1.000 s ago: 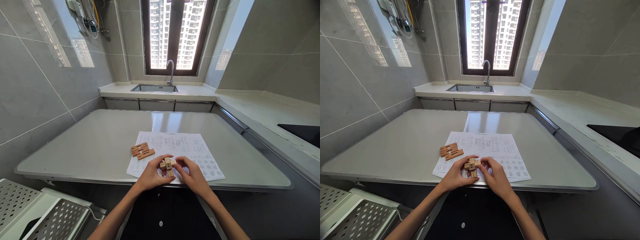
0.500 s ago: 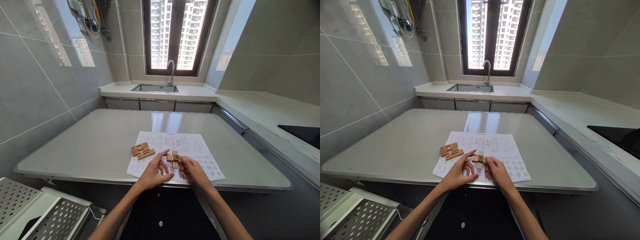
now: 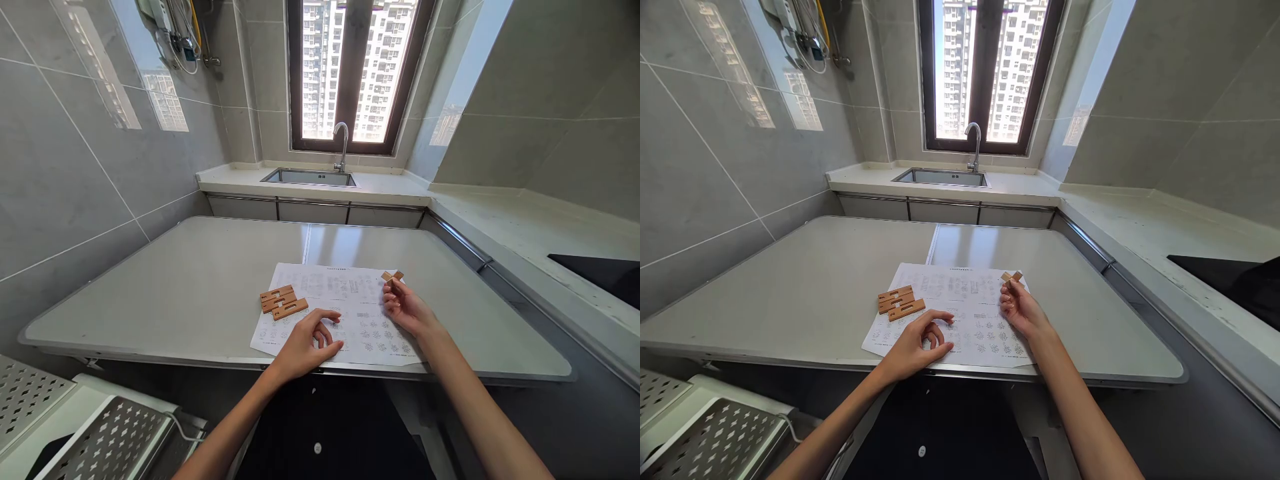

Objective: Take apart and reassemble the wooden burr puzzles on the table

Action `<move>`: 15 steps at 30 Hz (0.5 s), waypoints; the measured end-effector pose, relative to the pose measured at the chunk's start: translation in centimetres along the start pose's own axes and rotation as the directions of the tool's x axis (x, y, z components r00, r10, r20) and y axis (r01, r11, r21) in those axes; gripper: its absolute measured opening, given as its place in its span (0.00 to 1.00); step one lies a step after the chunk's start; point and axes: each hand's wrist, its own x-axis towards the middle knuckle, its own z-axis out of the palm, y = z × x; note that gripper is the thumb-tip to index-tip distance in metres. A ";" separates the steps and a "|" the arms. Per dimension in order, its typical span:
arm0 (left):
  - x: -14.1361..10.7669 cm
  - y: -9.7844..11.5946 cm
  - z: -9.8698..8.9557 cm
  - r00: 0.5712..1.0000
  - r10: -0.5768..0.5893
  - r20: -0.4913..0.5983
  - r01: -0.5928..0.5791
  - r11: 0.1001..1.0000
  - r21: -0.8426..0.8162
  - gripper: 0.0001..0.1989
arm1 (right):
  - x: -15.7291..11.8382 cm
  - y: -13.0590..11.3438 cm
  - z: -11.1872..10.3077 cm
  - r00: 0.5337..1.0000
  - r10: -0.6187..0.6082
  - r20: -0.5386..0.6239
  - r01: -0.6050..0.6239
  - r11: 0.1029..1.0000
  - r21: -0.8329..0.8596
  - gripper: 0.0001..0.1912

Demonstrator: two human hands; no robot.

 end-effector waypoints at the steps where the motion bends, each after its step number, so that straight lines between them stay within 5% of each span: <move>1: 0.0 0.1 0.0 1.000 -0.002 -0.003 0.002 1.000 0.006 0.21 | 0.3 -0.1 -0.1 1.000 -0.018 -0.014 0.018 1.000 -0.020 0.08; 6: 0.0 0.2 0.0 1.000 -0.013 -0.009 0.013 1.000 0.023 0.17 | -1.3 2.0 -0.5 0.990 -0.144 -0.014 0.135 0.955 -0.265 0.14; 8: 0.1 0.2 0.1 1.000 -0.013 -0.003 0.013 1.000 0.023 0.16 | -2.7 3.3 -0.6 0.971 -0.221 0.096 0.240 0.844 -0.480 0.16; 11: 0.3 0.2 0.1 1.000 -0.016 0.008 0.016 0.999 0.034 0.15 | -4.4 4.7 -0.3 0.916 -0.306 0.259 0.393 0.562 -0.728 0.17; 13: 0.3 0.3 0.1 1.000 -0.020 0.009 0.019 0.999 0.045 0.15 | -4.9 5.0 -0.1 0.887 -0.322 0.332 0.443 0.385 -0.810 0.17; 15: 0.4 0.3 0.1 1.000 -0.027 0.006 0.026 0.998 0.054 0.15 | -5.1 4.9 0.1 0.879 -0.317 0.356 0.450 0.308 -0.838 0.18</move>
